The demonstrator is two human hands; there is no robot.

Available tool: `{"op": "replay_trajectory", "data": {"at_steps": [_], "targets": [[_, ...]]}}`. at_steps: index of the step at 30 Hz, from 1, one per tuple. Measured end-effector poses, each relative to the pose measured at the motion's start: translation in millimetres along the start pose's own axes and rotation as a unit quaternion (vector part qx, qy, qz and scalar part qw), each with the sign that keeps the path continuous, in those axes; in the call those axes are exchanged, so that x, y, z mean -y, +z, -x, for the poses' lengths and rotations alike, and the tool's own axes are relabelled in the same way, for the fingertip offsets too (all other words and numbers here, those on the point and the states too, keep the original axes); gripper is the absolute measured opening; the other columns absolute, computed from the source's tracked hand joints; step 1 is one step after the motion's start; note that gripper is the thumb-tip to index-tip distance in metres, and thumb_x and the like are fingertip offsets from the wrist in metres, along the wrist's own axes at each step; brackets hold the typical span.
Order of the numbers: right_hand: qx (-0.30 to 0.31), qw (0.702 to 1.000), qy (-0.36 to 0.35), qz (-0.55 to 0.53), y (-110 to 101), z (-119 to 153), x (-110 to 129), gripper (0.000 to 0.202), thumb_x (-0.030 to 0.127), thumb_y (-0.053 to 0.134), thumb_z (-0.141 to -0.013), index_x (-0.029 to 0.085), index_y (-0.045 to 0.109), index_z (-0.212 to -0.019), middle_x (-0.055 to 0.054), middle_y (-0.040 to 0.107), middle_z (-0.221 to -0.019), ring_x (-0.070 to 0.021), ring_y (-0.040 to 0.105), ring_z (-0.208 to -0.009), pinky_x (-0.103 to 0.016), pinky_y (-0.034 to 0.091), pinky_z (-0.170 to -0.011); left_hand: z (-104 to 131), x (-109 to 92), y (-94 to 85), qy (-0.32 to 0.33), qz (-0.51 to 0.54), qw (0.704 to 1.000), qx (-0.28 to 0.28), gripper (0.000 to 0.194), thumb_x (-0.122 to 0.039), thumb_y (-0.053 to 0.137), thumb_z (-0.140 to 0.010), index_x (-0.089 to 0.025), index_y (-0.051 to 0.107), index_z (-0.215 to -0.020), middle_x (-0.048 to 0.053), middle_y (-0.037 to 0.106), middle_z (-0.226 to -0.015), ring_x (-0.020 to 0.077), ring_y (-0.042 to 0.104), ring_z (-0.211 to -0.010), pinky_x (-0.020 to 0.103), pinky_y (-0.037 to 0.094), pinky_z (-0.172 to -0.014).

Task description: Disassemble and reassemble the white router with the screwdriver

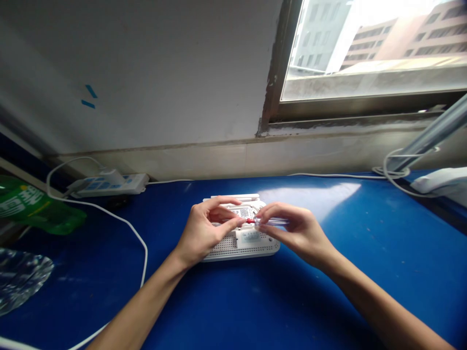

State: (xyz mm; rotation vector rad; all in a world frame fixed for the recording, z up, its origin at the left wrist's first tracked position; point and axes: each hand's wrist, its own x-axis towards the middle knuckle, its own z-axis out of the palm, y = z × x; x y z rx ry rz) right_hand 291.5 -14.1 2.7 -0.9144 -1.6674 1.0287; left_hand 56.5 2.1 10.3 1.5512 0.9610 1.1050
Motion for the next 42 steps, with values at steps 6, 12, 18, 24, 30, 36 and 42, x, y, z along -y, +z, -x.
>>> {"op": "replay_trajectory", "data": {"at_steps": [6,12,18,24,30,36,42], "targets": [[-0.020,0.990,-0.072,0.116,2.3,3.2,1.0,0.008,0.031,0.080,-0.092,0.025,0.079,-0.097,-0.004,0.080,-0.093,-0.0225,0.075,-0.082,-0.036,0.062,-0.075,3.0,-2.8,3.1,-0.004,-0.014,1.000,0.019,0.028,-0.028,0.089,-0.082,-0.021,0.073,-0.104,0.002,0.083,-0.080,0.0220,0.082,-0.076,0.022,0.061,-0.062],[0.018,0.996,-0.035,0.086,2.6,2.7,3.8,0.009,0.029,0.077,-0.093,0.020,0.080,-0.095,-0.002,0.080,-0.085,-0.0161,0.073,-0.073,-0.026,0.060,-0.068,5.6,-3.1,4.8,-0.011,-0.036,0.999,0.011,0.037,-0.031,0.089,-0.082,-0.024,0.067,-0.111,0.000,0.083,-0.083,0.0209,0.082,-0.078,0.022,0.060,-0.066],[0.001,0.997,-0.034,0.064,4.8,2.6,4.2,0.009,0.027,0.079,-0.091,0.020,0.081,-0.097,-0.003,0.082,-0.089,-0.0173,0.076,-0.079,-0.026,0.062,-0.074,6.1,-7.5,6.8,-0.006,-0.032,0.999,0.014,0.037,-0.030,0.087,-0.084,-0.025,0.063,-0.111,-0.002,0.082,-0.078,0.0198,0.081,-0.075,0.023,0.061,-0.068],[0.026,0.995,-0.031,0.087,2.7,2.6,7.3,0.012,0.026,0.076,-0.094,0.021,0.082,-0.103,-0.003,0.084,-0.096,-0.0178,0.078,-0.082,-0.026,0.061,-0.072,9.3,-7.0,11.3,0.001,-0.052,0.999,0.010,0.037,-0.032,0.085,-0.087,-0.027,0.066,-0.117,-0.003,0.082,-0.080,0.0189,0.081,-0.073,0.022,0.061,-0.064],[0.060,0.995,0.025,0.071,-18.6,-1.9,13.0,0.014,0.032,0.077,-0.093,0.022,0.082,-0.102,-0.004,0.084,-0.101,-0.0205,0.079,-0.093,-0.026,0.062,-0.083,6.0,-7.3,2.4,0.045,-0.158,0.985,-0.055,0.047,-0.044,0.088,-0.083,-0.029,0.068,-0.123,-0.002,0.083,-0.095,0.0205,0.081,-0.093,0.028,0.064,-0.084],[0.004,0.995,0.078,0.068,-54.1,-7.9,8.1,0.023,0.041,0.083,-0.086,0.020,0.078,-0.093,-0.007,0.082,-0.098,-0.0260,0.079,-0.097,-0.033,0.064,-0.088,2.2,-7.4,-12.7,0.114,-0.370,0.922,0.010,0.041,-0.053,0.063,-0.101,-0.027,0.066,-0.133,0.005,0.074,-0.132,0.0264,0.070,-0.121,0.044,0.055,-0.106],[0.024,0.985,0.095,0.142,-75.2,-9.1,2.1,0.033,0.050,0.079,-0.087,0.022,0.083,-0.104,-0.010,0.082,-0.109,-0.0314,0.076,-0.106,-0.041,0.063,-0.092,5.7,-1.2,-6.3,0.099,-0.498,0.853,0.117,0.090,-0.074,0.076,-0.080,-0.030,0.051,-0.155,0.010,0.056,-0.157,0.0405,0.047,-0.146,0.067,0.034,-0.122]]}}
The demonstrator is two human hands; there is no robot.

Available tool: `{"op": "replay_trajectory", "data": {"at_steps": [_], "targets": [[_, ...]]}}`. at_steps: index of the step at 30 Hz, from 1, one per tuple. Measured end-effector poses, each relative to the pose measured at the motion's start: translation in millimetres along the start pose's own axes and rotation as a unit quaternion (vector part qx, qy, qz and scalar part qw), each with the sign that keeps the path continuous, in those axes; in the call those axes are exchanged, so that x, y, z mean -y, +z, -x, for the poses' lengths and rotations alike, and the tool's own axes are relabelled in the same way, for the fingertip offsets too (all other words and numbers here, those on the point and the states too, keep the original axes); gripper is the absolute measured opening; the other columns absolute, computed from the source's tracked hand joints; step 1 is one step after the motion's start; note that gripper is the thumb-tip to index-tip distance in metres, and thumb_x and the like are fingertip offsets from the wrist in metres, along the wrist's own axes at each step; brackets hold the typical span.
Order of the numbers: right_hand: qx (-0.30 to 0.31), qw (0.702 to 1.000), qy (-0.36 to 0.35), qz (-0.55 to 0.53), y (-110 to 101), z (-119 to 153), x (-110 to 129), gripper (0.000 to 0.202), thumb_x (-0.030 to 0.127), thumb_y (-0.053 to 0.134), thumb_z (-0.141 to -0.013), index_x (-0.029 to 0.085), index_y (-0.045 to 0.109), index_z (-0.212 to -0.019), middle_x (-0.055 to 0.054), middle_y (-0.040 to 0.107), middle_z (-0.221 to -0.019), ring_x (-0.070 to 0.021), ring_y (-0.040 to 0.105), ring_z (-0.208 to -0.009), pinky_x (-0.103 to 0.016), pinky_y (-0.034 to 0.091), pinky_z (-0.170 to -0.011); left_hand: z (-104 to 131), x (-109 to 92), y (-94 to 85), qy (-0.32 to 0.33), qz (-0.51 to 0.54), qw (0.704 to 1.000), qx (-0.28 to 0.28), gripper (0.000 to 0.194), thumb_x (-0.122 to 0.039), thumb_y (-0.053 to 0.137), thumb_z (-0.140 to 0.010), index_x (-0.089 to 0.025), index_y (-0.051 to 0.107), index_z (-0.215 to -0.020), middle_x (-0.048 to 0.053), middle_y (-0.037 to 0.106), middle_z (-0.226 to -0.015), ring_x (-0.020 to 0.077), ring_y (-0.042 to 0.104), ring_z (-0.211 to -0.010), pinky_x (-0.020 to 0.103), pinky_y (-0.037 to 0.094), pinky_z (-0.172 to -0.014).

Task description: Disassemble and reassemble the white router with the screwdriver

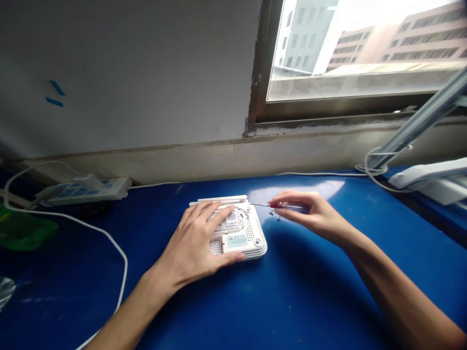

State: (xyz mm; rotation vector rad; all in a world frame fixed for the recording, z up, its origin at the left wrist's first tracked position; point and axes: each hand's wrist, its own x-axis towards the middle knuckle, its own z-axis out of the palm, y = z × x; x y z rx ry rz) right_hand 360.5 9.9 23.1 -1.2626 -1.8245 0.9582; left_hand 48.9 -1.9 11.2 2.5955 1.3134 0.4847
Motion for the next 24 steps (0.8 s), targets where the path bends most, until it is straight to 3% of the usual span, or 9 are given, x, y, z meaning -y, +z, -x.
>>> {"op": "replay_trajectory", "data": {"at_steps": [4,7,12,17,24], "targets": [[0.013,0.999,0.033,-0.014,-5.4,1.2,-3.2,0.039,0.055,0.079,-0.085,0.020,0.083,-0.104,-0.011,0.081,-0.109,-0.0294,0.078,-0.096,-0.040,0.064,-0.086,1.4,1.7,0.6,0.018,-0.006,1.000,0.022,0.111,-0.074,0.088,-0.064,-0.038,0.044,-0.159,0.009,0.051,-0.160,0.0420,0.045,-0.146,0.067,0.032,-0.122],[0.027,0.998,0.058,-0.022,-10.4,2.7,-3.6,0.044,0.058,0.081,-0.083,0.019,0.083,-0.104,-0.011,0.082,-0.103,-0.0286,0.079,-0.090,-0.040,0.065,-0.084,1.0,7.1,-3.5,0.030,0.010,0.999,0.030,0.113,-0.059,0.095,-0.063,-0.040,0.040,-0.160,0.008,0.052,-0.159,0.0394,0.047,-0.145,0.064,0.034,-0.122],[0.063,0.996,0.054,-0.017,-18.4,6.0,-4.1,0.033,0.051,0.082,-0.082,0.021,0.085,-0.095,-0.010,0.083,-0.108,-0.0337,0.077,-0.108,-0.044,0.063,-0.097,0.6,18.3,-11.7,0.079,0.056,0.994,0.055,0.114,-0.045,0.096,-0.062,-0.040,0.038,-0.160,0.006,0.052,-0.159,0.0375,0.048,-0.145,0.058,0.035,-0.123],[0.096,0.994,0.045,-0.008,-20.4,7.5,-4.6,0.024,0.041,0.081,-0.084,0.022,0.085,-0.098,-0.008,0.083,-0.109,-0.0339,0.077,-0.110,-0.045,0.063,-0.097,1.9,21.8,-13.5,0.082,0.059,0.993,0.063,0.114,-0.044,0.096,-0.064,-0.042,0.036,-0.161,0.006,0.049,-0.161,0.0377,0.046,-0.146,0.059,0.036,-0.123],[0.084,0.996,0.017,0.027,-16.9,9.7,1.8,0.020,0.033,0.076,-0.085,0.021,0.086,-0.097,-0.009,0.083,-0.106,-0.0331,0.078,-0.104,-0.042,0.065,-0.091,1.9,18.5,-14.4,0.089,0.046,0.993,0.059,0.113,-0.042,0.096,-0.063,-0.041,0.039,-0.161,0.007,0.051,-0.160,0.0390,0.048,-0.144,0.058,0.037,-0.122]]}}
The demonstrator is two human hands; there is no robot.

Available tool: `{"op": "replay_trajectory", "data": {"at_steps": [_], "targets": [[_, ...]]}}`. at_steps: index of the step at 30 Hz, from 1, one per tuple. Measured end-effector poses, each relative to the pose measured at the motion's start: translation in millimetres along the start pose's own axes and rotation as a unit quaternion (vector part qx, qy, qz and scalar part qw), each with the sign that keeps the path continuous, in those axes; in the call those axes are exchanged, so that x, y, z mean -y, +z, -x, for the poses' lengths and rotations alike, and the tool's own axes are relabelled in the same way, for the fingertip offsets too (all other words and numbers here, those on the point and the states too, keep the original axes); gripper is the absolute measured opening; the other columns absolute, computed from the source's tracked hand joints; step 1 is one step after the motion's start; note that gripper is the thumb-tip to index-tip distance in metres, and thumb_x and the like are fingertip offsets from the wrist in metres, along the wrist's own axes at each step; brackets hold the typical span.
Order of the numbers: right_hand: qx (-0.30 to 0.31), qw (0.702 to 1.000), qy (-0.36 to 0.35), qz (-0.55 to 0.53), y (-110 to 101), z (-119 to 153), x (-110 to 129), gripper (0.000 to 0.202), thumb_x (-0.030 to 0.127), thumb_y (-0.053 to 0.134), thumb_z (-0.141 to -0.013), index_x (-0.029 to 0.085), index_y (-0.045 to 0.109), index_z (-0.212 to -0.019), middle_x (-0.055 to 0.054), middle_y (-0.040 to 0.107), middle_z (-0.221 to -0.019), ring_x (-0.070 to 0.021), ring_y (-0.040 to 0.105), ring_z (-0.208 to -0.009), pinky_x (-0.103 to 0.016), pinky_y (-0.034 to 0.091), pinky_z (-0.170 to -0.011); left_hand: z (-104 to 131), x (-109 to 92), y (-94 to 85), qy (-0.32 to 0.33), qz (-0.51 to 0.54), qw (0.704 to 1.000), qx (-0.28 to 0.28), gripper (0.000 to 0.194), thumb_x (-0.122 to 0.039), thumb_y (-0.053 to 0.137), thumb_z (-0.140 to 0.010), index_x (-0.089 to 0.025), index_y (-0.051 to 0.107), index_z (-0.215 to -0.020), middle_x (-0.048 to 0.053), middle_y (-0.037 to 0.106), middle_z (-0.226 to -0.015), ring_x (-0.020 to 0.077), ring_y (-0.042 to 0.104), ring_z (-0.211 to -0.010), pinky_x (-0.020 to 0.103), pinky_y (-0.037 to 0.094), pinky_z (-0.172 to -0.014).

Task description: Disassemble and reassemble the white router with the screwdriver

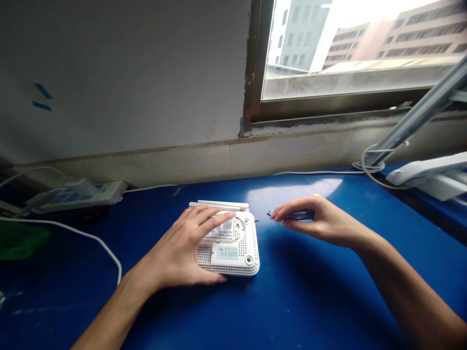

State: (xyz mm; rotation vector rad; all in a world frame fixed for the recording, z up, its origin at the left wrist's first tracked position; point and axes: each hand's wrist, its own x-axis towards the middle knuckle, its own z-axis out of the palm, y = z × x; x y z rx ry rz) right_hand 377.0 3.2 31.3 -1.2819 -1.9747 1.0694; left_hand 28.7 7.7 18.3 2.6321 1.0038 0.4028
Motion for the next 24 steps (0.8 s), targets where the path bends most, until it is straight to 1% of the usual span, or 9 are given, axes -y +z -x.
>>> {"op": "replay_trajectory", "data": {"at_steps": [2,5,7,12,16,20,24], "targets": [[0.011,1.000,-0.005,0.019,-0.4,3.4,5.4,0.017,0.029,0.075,-0.085,0.022,0.086,-0.097,-0.008,0.084,-0.105,-0.0320,0.078,-0.103,-0.040,0.065,-0.089,-0.2,-0.4,0.0,0.004,-0.004,1.000,0.001,0.115,-0.045,0.097,-0.062,-0.041,0.039,-0.161,0.007,0.051,-0.160,0.0391,0.048,-0.144,0.057,0.038,-0.122],[0.047,0.998,-0.004,0.048,-1.4,9.8,15.7,0.015,0.025,0.074,-0.084,0.024,0.086,-0.094,-0.005,0.084,-0.100,-0.0301,0.078,-0.099,-0.037,0.065,-0.086,-0.8,-1.2,0.3,-0.001,-0.014,1.000,0.003,0.117,-0.055,0.097,-0.061,-0.042,0.039,-0.161,0.008,0.049,-0.161,0.0400,0.046,-0.144,0.058,0.040,-0.119],[0.063,0.996,-0.005,0.065,-1.4,13.1,22.1,0.015,0.024,0.074,-0.084,0.025,0.086,-0.094,-0.003,0.084,-0.098,-0.0287,0.079,-0.094,-0.036,0.065,-0.083,-1.4,-2.3,0.5,-0.006,-0.020,1.000,0.007,0.116,-0.059,0.095,-0.061,-0.042,0.038,-0.161,0.008,0.048,-0.161,0.0401,0.046,-0.145,0.059,0.039,-0.120],[0.068,0.996,-0.012,0.062,-0.1,14.7,28.0,0.016,0.023,0.075,-0.084,0.024,0.087,-0.094,-0.005,0.084,-0.099,-0.0293,0.078,-0.092,-0.036,0.065,-0.082,-2.5,-5.5,2.2,-0.005,-0.025,1.000,-0.002,0.114,-0.052,0.094,-0.066,-0.042,0.035,-0.162,0.008,0.047,-0.162,0.0396,0.046,-0.144,0.060,0.033,-0.123],[0.071,0.996,-0.014,0.045,-0.6,13.9,25.4,0.016,0.022,0.075,-0.084,0.024,0.087,-0.094,-0.005,0.084,-0.099,-0.0298,0.078,-0.094,-0.037,0.065,-0.083,-3.1,-6.5,4.6,-0.015,-0.028,0.999,-0.016,0.115,-0.050,0.094,-0.065,-0.043,0.034,-0.163,0.006,0.049,-0.160,0.0389,0.047,-0.142,0.058,0.036,-0.120],[0.067,0.997,-0.012,0.033,-0.4,13.4,24.3,0.015,0.021,0.075,-0.083,0.024,0.086,-0.092,-0.005,0.084,-0.099,-0.0295,0.079,-0.094,-0.037,0.065,-0.083,-3.8,-7.2,5.8,-0.025,-0.032,0.999,-0.018,0.116,-0.051,0.093,-0.064,-0.043,0.034,-0.163,0.007,0.051,-0.158,0.0382,0.047,-0.142,0.056,0.038,-0.119],[0.093,0.996,-0.002,0.015,0.7,12.7,24.6,0.013,0.022,0.076,-0.083,0.023,0.086,-0.091,-0.006,0.083,-0.100,-0.0297,0.079,-0.095,-0.037,0.065,-0.083,-3.6,-9.7,6.1,-0.038,-0.038,0.998,-0.014,0.118,-0.056,0.093,-0.064,-0.041,0.033,-0.164,0.010,0.050,-0.157,0.0388,0.046,-0.143,0.057,0.036,-0.120]]}}
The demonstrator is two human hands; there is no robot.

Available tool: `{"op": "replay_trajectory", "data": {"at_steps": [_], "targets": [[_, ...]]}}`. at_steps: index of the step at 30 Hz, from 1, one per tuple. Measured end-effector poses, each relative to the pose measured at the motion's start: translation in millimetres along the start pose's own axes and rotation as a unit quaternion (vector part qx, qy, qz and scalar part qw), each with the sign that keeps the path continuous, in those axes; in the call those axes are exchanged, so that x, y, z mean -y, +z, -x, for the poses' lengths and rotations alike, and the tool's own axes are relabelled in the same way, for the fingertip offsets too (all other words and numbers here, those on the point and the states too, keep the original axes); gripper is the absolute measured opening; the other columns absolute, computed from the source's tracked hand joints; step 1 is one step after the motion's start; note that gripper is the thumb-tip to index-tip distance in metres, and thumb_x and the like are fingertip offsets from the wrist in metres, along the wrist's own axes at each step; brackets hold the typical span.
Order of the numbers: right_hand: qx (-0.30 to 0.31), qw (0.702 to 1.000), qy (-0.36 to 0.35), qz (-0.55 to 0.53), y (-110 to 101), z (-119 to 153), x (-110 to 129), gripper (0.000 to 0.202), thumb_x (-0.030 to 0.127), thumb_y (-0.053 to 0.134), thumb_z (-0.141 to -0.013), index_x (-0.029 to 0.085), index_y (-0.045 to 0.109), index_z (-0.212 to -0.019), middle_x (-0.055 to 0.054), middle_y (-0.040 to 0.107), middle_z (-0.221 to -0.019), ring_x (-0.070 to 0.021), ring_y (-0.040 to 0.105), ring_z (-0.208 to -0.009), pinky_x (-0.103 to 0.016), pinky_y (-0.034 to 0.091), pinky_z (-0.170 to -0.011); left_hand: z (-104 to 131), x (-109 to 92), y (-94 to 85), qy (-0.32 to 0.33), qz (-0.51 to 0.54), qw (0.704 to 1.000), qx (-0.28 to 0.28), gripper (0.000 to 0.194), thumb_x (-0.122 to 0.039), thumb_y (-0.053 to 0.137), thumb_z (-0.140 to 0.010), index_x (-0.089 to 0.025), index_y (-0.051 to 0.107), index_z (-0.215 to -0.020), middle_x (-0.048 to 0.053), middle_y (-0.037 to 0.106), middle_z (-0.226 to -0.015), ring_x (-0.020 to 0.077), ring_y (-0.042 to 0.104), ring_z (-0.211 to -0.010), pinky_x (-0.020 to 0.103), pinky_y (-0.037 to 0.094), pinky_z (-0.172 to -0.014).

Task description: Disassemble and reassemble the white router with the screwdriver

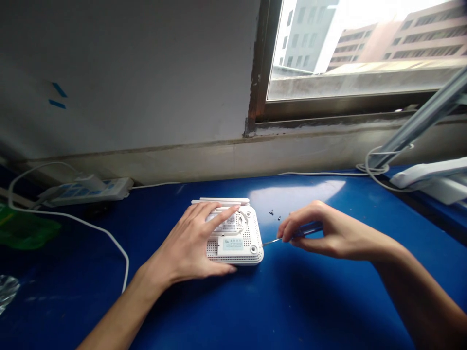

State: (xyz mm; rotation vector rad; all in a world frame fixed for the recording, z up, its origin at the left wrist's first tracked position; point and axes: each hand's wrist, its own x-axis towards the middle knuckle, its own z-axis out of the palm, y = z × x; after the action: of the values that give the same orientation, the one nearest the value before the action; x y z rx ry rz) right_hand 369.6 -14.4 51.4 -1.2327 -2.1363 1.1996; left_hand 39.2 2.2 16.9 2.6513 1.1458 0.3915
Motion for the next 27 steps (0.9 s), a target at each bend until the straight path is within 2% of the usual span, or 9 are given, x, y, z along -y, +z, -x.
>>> {"op": "replay_trajectory", "data": {"at_steps": [3,6,12,14,16,18,23,27], "targets": [[-0.010,1.000,-0.009,0.012,1.0,-1.3,-3.0,0.013,0.025,0.076,-0.085,0.024,0.085,-0.094,-0.005,0.083,-0.102,-0.0294,0.078,-0.098,-0.038,0.064,-0.088,0.1,-2.2,0.2,-0.011,-0.015,1.000,0.007,0.120,-0.059,0.092,-0.063,-0.042,0.031,-0.165,0.012,0.047,-0.158,0.0411,0.046,-0.142,0.059,0.037,-0.118],[-0.004,1.000,-0.002,0.021,1.6,-3.2,-8.0,0.013,0.030,0.076,-0.088,0.024,0.085,-0.096,-0.006,0.083,-0.102,-0.0292,0.077,-0.097,-0.037,0.064,-0.087,-0.4,-2.0,-0.1,-0.012,-0.016,1.000,-0.001,0.116,-0.054,0.091,-0.067,-0.042,0.030,-0.165,0.012,0.049,-0.156,0.0404,0.047,-0.141,0.060,0.036,-0.117],[-0.024,0.999,0.010,-0.045,1.6,-9.6,-10.5,0.032,0.048,0.079,-0.089,0.022,0.086,-0.107,-0.009,0.083,-0.103,-0.0291,0.077,-0.097,-0.036,0.063,-0.084,-0.3,5.6,-4.8,-0.012,0.024,0.999,-0.047,0.111,-0.053,0.090,-0.067,-0.039,0.034,-0.163,0.009,0.053,-0.155,0.0383,0.051,-0.136,0.054,0.042,-0.114],[-0.039,0.996,0.023,-0.071,3.4,-12.6,-11.0,0.037,0.052,0.080,-0.087,0.021,0.086,-0.108,-0.010,0.083,-0.101,-0.0269,0.076,-0.090,-0.033,0.061,-0.074,0.0,7.5,-5.7,-0.013,0.037,0.997,-0.063,0.112,-0.051,0.090,-0.068,-0.039,0.032,-0.163,0.008,0.053,-0.156,0.0379,0.052,-0.137,0.053,0.044,-0.113],[-0.048,0.993,0.048,-0.094,7.2,-16.1,-13.8,0.040,0.054,0.082,-0.084,0.020,0.086,-0.105,-0.011,0.083,-0.098,-0.0224,0.073,-0.077,-0.029,0.055,-0.060,0.0,8.4,-6.1,-0.008,0.043,0.996,-0.073,0.113,-0.050,0.090,-0.067,-0.039,0.032,-0.163,0.007,0.053,-0.158,0.0380,0.052,-0.137,0.052,0.043,-0.114],[-0.053,0.989,0.067,-0.125,12.5,-19.9,-18.7,0.040,0.054,0.083,-0.082,0.021,0.086,-0.104,-0.011,0.083,-0.098,-0.0182,0.067,-0.070,-0.026,0.048,-0.053,-0.4,8.5,-7.0,-0.005,0.047,0.996,-0.080,0.112,-0.049,0.091,-0.067,-0.038,0.033,-0.162,0.007,0.053,-0.158,0.0376,0.052,-0.138,0.052,0.042,-0.115],[-0.082,0.975,0.055,-0.200,20.0,-24.0,-25.2,0.036,0.049,0.085,-0.081,0.022,0.086,-0.104,-0.009,0.082,-0.095,-0.0135,0.060,-0.065,-0.024,0.043,-0.052,-0.3,6.9,-11.5,-0.029,0.078,0.993,-0.089,0.110,-0.049,0.091,-0.069,-0.040,0.031,-0.162,0.004,0.053,-0.157,0.0338,0.054,-0.135,0.048,0.045,-0.114],[-0.057,0.981,0.076,-0.169,9.5,-17.5,-19.4,0.036,0.051,0.084,-0.081,0.022,0.087,-0.103,-0.011,0.083,-0.096,-0.0132,0.056,-0.062,-0.025,0.039,-0.050,2.7,6.1,-12.9,-0.013,0.080,0.995,-0.066,0.114,-0.046,0.093,-0.066,-0.041,0.031,-0.162,0.004,0.052,-0.158,0.0346,0.053,-0.136,0.049,0.045,-0.114]]}}
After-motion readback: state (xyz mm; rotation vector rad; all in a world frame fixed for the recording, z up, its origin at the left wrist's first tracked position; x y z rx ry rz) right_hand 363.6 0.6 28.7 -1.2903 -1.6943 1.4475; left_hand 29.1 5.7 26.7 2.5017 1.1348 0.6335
